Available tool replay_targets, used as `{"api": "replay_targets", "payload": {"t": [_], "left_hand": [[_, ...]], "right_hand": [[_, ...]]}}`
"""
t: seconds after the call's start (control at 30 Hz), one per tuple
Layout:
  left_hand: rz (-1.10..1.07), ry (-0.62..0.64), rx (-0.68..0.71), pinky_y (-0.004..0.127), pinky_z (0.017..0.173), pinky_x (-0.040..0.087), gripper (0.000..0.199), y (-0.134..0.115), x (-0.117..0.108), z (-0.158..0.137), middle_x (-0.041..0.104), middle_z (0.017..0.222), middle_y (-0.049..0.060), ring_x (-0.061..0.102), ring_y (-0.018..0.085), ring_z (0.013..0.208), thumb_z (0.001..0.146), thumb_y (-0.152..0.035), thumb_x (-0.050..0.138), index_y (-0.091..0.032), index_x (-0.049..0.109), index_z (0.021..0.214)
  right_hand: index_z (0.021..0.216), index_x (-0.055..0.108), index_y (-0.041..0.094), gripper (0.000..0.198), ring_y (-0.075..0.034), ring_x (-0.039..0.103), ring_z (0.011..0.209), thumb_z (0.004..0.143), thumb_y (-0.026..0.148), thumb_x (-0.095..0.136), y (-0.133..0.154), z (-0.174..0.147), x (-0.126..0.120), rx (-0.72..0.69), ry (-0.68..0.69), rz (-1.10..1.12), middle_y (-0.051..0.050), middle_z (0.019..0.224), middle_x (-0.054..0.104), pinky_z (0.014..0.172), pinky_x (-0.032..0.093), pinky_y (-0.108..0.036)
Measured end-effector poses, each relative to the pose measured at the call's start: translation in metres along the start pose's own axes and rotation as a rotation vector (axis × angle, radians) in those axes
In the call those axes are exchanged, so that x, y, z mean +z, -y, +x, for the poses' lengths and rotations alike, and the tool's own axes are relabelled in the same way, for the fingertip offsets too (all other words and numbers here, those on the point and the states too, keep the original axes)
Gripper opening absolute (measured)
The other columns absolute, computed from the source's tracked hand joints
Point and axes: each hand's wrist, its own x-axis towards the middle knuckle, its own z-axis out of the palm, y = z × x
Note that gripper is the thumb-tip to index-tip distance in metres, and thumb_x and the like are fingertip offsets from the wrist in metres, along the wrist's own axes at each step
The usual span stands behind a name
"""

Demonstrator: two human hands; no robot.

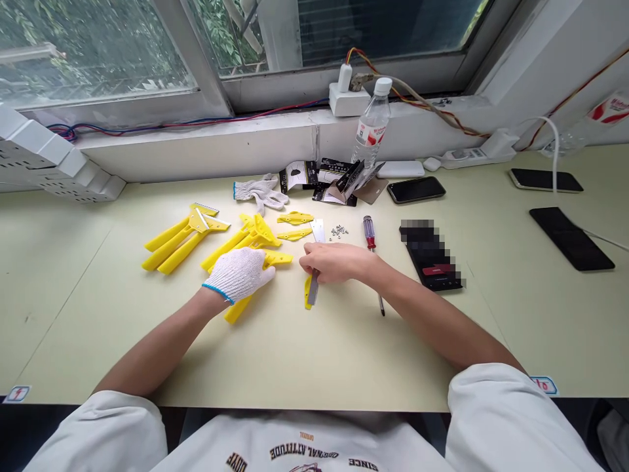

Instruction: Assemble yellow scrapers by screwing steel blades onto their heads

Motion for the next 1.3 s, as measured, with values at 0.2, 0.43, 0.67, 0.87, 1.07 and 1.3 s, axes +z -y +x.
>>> {"api": "replay_targets", "payload": {"t": [0.2, 0.43, 0.67, 0.87, 1.07, 1.3], "left_hand": [[0.003, -0.162, -0.045, 0.04, 0.071, 0.054, 0.042, -0.006, -0.002, -0.005, 0.076, 0.1, 0.019, 0.076, 0.037, 0.087, 0.1, -0.05, 0.057, -0.015, 0.074, 0.115], [-0.069, -0.1, 0.476, 0.038, 0.079, 0.054, 0.025, -0.025, 0.006, -0.017, 0.077, 0.109, 0.013, 0.075, 0.033, 0.103, 0.101, -0.036, 0.06, -0.021, 0.074, 0.116], [-0.171, 0.027, 0.52, 0.034, 0.068, 0.051, 0.023, -0.047, 0.027, -0.024, 0.077, 0.1, 0.01, 0.076, 0.029, 0.09, 0.107, -0.031, 0.054, -0.021, 0.074, 0.105], [-0.081, -0.049, 0.492, 0.039, 0.071, 0.056, 0.031, -0.075, 0.028, -0.006, 0.074, 0.095, 0.016, 0.076, 0.03, 0.085, 0.11, -0.024, 0.047, -0.016, 0.077, 0.103], [-0.128, -0.136, 0.381, 0.042, 0.086, 0.06, 0.025, -0.125, 0.006, 0.047, 0.076, 0.099, 0.019, 0.078, 0.032, 0.099, 0.106, -0.014, 0.056, -0.015, 0.078, 0.118], [-0.217, -0.2, 0.307, 0.045, 0.094, 0.058, 0.023, -0.146, -0.006, 0.083, 0.077, 0.108, 0.023, 0.077, 0.034, 0.11, 0.105, -0.019, 0.063, -0.012, 0.079, 0.121]], "right_hand": [[0.094, 0.059, 0.023, 0.014, -0.021, 0.058, 0.091, 0.085, 0.015, 0.066, 0.005, -0.004, -0.004, 0.019, 0.075, 0.031, -0.005, 0.113, 0.061, 0.066, 0.035, -0.032], [0.078, 0.055, 0.023, 0.017, -0.018, 0.051, 0.077, 0.074, 0.007, 0.062, -0.003, -0.009, -0.011, -0.035, 0.122, 0.033, -0.001, 0.088, 0.06, 0.063, 0.031, -0.033], [0.077, 0.051, 0.024, 0.018, -0.018, 0.049, 0.074, 0.074, 0.014, 0.065, -0.018, -0.041, -0.044, 0.093, -0.027, 0.047, 0.0, 0.082, 0.058, 0.062, 0.029, -0.034], [0.077, 0.052, 0.024, 0.017, -0.017, 0.052, 0.068, 0.081, 0.023, 0.068, -0.028, -0.074, -0.071, 0.191, -0.182, 0.052, 0.001, 0.076, 0.058, 0.062, 0.03, -0.035], [0.078, 0.056, 0.025, 0.016, -0.02, 0.06, 0.073, 0.082, 0.029, 0.071, -0.046, -0.088, -0.077, 0.295, -0.227, 0.042, -0.001, 0.077, 0.065, 0.064, 0.033, -0.034], [0.079, 0.06, 0.026, 0.018, -0.019, 0.051, 0.07, 0.083, 0.035, 0.075, -0.067, -0.101, -0.082, 0.396, -0.304, -0.02, 0.0, 0.077, 0.062, 0.064, 0.033, -0.035]]}}
